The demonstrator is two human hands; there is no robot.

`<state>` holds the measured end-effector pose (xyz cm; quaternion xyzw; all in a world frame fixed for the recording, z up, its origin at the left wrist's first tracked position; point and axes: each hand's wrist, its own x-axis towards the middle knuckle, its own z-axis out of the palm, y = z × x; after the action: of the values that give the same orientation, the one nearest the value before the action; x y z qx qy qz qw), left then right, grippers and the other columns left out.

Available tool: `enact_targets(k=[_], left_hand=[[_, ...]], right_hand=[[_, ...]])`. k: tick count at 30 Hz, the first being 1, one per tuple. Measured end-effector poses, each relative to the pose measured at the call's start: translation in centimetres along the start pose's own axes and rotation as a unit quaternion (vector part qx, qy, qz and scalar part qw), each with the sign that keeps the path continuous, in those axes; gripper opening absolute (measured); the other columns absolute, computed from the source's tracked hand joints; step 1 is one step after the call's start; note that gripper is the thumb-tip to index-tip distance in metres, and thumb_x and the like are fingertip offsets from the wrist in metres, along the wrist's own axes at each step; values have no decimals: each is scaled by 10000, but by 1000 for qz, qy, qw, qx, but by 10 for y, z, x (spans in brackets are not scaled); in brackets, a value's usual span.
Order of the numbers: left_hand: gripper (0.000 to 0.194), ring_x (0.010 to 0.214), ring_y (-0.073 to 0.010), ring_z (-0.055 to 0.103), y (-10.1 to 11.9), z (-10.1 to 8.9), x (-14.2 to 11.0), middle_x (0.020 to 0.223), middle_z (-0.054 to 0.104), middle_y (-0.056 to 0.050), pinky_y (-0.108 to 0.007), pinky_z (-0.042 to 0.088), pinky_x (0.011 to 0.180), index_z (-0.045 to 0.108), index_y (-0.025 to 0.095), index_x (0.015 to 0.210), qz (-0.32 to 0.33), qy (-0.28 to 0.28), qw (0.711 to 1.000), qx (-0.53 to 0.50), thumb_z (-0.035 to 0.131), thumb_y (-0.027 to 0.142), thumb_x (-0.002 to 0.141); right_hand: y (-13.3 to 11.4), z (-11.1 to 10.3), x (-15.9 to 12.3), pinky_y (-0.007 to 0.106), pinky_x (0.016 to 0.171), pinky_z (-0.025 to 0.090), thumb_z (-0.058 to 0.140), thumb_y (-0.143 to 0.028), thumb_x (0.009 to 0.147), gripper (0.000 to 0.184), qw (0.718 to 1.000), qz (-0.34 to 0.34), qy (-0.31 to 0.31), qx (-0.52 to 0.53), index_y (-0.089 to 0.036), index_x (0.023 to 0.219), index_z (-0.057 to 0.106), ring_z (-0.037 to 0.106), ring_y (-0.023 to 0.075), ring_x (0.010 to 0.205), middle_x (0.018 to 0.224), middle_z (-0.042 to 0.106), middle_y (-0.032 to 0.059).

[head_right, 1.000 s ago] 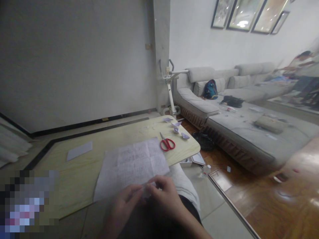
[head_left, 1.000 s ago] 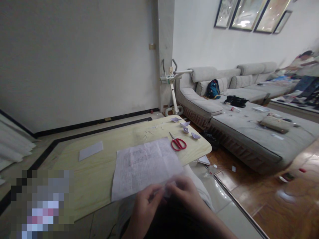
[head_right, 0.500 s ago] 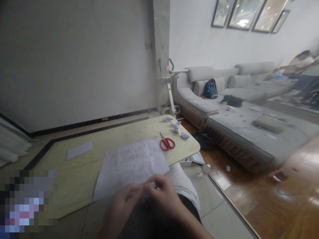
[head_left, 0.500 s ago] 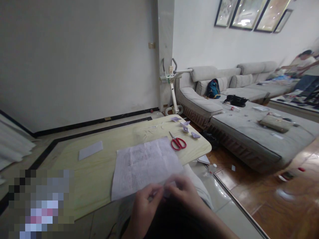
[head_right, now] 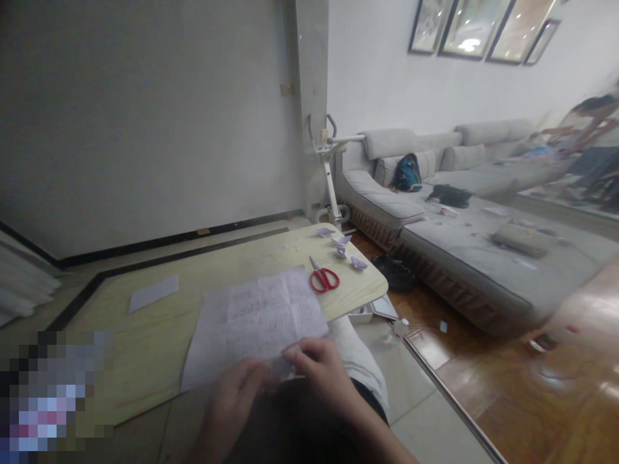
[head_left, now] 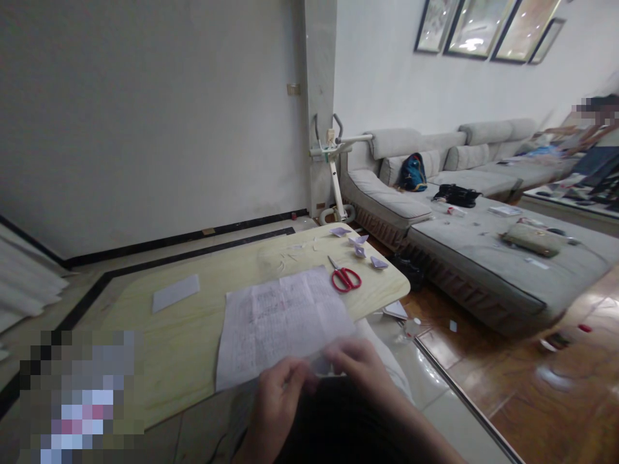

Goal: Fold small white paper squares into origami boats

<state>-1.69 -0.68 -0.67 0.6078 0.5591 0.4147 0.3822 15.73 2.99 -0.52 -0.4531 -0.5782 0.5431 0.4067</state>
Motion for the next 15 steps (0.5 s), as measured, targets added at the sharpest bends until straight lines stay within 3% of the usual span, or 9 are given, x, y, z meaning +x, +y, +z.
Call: enact_targets(k=[5, 10, 15], left_hand=[[354, 617, -174, 682, 4, -1, 1, 611, 716, -15, -236, 511, 611, 674, 185, 657, -29, -33, 999, -11, 512, 380, 904], [244, 666, -172, 703, 2, 2, 2, 737, 758, -10, -228, 535, 634, 730, 197, 855, -45, -61, 997, -24, 559, 370, 871], [283, 592, -170, 682, 2, 8, 2, 615, 721, 2, -210, 511, 553, 735, 205, 753, -11, -36, 999, 33, 510, 320, 882]], right_hand=[[2, -2, -1, 242, 522, 347, 614, -416, 791, 372, 1000, -7, 13, 2, -162, 522, 582, 455, 123, 521, 509, 486, -27], [1, 1, -3, 232, 514, 357, 627, -385, 791, 328, 1000, 9, -13, 13, -149, 564, 628, 460, 119, 525, 511, 513, -29], [6, 8, -4, 229, 537, 376, 608, -331, 802, 272, 1000, -21, 0, -18, -144, 606, 631, 473, 121, 560, 554, 535, -25]])
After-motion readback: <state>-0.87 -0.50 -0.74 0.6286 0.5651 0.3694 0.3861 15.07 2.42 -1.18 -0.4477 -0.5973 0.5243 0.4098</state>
